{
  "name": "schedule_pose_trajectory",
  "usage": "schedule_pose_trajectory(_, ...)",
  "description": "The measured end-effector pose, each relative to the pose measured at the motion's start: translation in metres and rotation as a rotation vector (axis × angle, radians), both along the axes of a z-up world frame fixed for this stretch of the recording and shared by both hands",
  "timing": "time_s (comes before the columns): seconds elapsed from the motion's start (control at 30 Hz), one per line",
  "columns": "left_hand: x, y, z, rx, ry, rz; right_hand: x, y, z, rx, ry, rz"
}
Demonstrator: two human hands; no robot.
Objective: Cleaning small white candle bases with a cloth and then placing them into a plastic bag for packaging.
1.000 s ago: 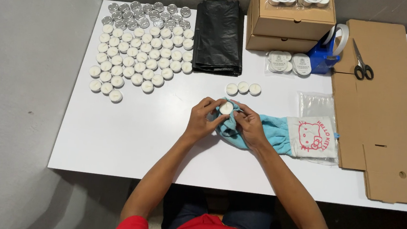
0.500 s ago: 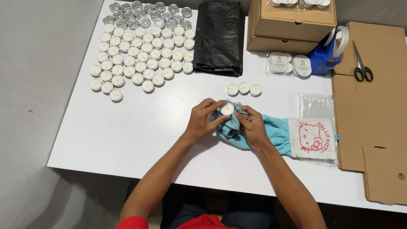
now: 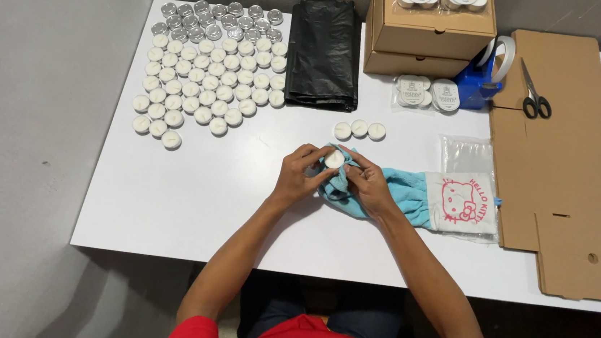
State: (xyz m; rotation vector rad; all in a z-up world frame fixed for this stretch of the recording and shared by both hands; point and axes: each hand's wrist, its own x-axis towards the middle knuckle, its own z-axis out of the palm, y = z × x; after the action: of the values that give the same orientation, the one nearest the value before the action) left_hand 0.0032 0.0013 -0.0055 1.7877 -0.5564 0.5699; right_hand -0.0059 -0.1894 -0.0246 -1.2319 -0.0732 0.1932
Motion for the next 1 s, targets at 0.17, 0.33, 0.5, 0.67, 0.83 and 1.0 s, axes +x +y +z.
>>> schedule_pose_trajectory(0.17,0.000,0.001,0.001,-0.001,0.003,-0.014,0.013,-0.014,-0.028,-0.128,-0.060,-0.027)
schedule_pose_trajectory(0.33,0.002,0.002,-0.003,0.003,0.019,0.004,0.010,-0.012,-0.018,-0.246,-0.102,-0.063)
schedule_pose_trajectory(0.5,0.002,0.001,-0.004,0.013,0.000,-0.024,0.017,-0.019,-0.027,-0.248,-0.149,0.006)
schedule_pose_trajectory(0.67,0.002,0.001,-0.003,0.007,0.003,-0.030,0.004,-0.009,0.003,-0.234,-0.165,0.019)
schedule_pose_trajectory(0.83,-0.001,0.002,0.001,0.008,0.013,-0.038,0.010,-0.016,-0.012,-0.222,-0.162,0.037)
schedule_pose_trajectory(1.0,-0.002,0.002,0.008,-0.014,0.039,-0.043,0.015,-0.021,-0.030,-0.253,-0.177,-0.007)
